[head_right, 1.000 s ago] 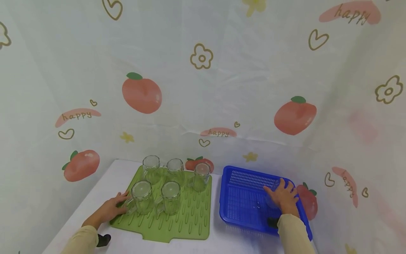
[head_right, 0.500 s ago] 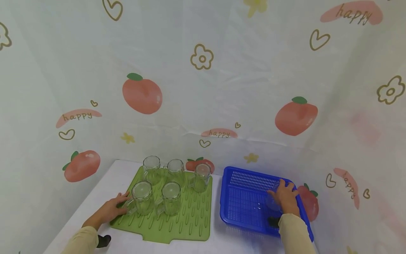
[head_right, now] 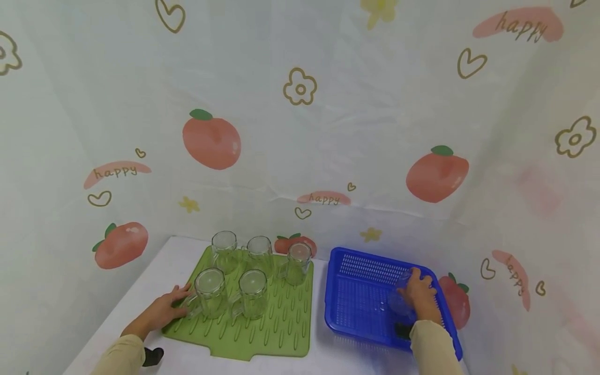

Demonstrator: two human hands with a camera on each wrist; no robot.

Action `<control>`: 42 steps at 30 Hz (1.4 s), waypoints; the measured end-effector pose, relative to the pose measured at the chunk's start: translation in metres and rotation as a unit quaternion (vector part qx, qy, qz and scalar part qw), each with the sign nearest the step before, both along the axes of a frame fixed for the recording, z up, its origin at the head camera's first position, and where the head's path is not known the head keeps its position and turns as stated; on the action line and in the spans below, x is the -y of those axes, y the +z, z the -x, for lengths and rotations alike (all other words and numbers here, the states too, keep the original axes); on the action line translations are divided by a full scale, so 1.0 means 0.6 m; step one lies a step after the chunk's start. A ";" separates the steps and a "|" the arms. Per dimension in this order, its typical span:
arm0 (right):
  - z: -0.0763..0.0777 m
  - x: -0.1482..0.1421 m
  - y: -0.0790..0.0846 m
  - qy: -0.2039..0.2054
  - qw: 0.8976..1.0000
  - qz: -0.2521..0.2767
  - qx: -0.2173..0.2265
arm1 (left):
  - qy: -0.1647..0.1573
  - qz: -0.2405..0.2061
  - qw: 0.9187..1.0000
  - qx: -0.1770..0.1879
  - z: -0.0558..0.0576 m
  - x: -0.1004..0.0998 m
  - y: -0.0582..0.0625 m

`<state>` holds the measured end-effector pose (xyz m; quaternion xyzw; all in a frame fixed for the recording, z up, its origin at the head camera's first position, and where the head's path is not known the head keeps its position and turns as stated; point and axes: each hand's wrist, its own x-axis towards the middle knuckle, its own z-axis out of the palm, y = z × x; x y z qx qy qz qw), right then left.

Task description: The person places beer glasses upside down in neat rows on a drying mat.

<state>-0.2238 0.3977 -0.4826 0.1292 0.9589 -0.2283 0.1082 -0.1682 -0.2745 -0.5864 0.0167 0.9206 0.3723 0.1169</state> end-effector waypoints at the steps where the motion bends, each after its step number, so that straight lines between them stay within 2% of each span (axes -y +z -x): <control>1: -0.001 0.000 0.000 -0.001 1.000 0.001 0.000 | -0.001 -0.001 1.000 0.000 0.000 0.000 0.000; 6: -0.007 0.003 0.000 -0.006 1.000 0.007 -0.013 | -0.003 -0.006 1.000 0.002 0.001 0.000 -0.003; 16: -0.016 0.023 -0.004 0.016 0.999 0.001 -0.047 | 0.001 -0.011 1.000 0.001 0.000 0.009 -0.010; 28: -0.038 0.050 0.019 0.049 0.992 -0.026 -0.112 | 0.011 -0.016 1.000 -0.005 -0.003 0.000 -0.008; 42: -0.061 0.087 0.043 0.039 0.982 -0.013 -0.185 | 0.007 -0.009 1.000 -0.005 -0.002 0.000 -0.006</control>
